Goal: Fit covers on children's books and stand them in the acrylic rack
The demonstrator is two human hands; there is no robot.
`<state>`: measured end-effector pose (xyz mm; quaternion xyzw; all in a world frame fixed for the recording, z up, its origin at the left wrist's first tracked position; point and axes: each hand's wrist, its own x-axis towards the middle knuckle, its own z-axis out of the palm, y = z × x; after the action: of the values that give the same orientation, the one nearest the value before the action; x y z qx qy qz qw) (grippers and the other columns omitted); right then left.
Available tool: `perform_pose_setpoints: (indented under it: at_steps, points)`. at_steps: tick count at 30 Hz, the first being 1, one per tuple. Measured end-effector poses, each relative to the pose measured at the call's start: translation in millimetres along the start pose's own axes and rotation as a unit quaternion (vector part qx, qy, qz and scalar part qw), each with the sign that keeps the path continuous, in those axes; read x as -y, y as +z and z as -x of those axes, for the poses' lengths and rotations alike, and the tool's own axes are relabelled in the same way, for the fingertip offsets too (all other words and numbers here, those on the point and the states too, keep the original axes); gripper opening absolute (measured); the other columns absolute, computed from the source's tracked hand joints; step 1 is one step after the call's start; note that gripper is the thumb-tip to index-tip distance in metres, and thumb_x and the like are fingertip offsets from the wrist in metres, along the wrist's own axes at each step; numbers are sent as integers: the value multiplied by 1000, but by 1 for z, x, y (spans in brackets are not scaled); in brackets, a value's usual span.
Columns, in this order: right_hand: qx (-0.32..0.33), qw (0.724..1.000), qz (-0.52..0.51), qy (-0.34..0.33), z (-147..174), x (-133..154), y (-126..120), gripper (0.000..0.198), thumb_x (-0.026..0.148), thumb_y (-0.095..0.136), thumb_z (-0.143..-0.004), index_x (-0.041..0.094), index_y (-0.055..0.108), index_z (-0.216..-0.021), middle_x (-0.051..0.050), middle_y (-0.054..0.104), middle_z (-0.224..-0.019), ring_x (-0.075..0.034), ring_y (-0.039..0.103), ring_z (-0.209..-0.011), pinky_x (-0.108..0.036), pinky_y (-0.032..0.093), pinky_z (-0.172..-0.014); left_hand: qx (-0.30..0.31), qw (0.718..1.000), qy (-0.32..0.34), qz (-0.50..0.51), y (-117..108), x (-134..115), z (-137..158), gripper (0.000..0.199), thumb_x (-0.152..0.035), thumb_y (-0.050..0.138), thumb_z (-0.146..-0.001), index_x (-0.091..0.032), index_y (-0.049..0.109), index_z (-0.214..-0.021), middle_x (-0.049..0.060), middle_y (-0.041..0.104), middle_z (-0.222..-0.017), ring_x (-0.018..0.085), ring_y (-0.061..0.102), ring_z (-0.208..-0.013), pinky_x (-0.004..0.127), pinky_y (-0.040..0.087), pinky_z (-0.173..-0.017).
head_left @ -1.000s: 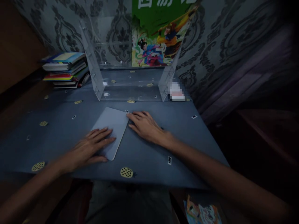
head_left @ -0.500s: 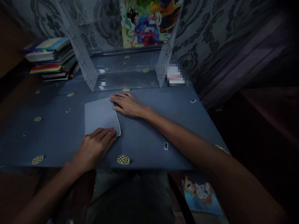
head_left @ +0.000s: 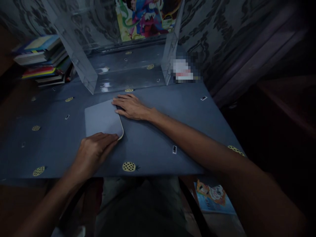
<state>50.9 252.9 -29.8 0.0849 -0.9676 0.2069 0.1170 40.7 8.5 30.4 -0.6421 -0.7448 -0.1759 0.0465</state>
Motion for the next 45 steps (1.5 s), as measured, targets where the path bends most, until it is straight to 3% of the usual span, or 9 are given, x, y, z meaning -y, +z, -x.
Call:
perform_pose_setpoints:
  at_steps: [20,32,37,45]
  points:
    - [7,1000,6,5,0,0,2,44,36,46,-105,19,54,-145,-12,49,-157,-30,37,-150,-53,28,-120,46,998,-43,16,-5,3,-1,35,-36,44,-104,-25,77,-104,2,81,-99,19,77,-85,27,59,-69]
    - [5,999,18,26,5,9,2,43,33,48,-105,17,56,-144,-12,51,-155,-30,37,-150,-53,28,-121,35,998,-1,-52,0,-6,3,35,-30,42,-106,-21,76,-104,4,80,-104,18,75,-86,28,59,-72]
    - [-2,1000,14,22,29,30,0,38,29,49,-104,19,60,-140,-12,53,-154,-30,42,-147,-54,31,-119,23,995,-13,-96,10,-10,10,30,-29,47,-104,-21,76,-103,6,79,-106,20,73,-86,31,59,-67]
    - [21,998,27,-62,111,85,-12,35,26,51,-105,21,63,-137,-14,58,-148,-26,52,-140,-51,41,-116,-22,996,-4,-84,19,-7,23,24,-26,52,-102,-18,73,-107,7,78,-112,21,74,-92,35,62,-75]
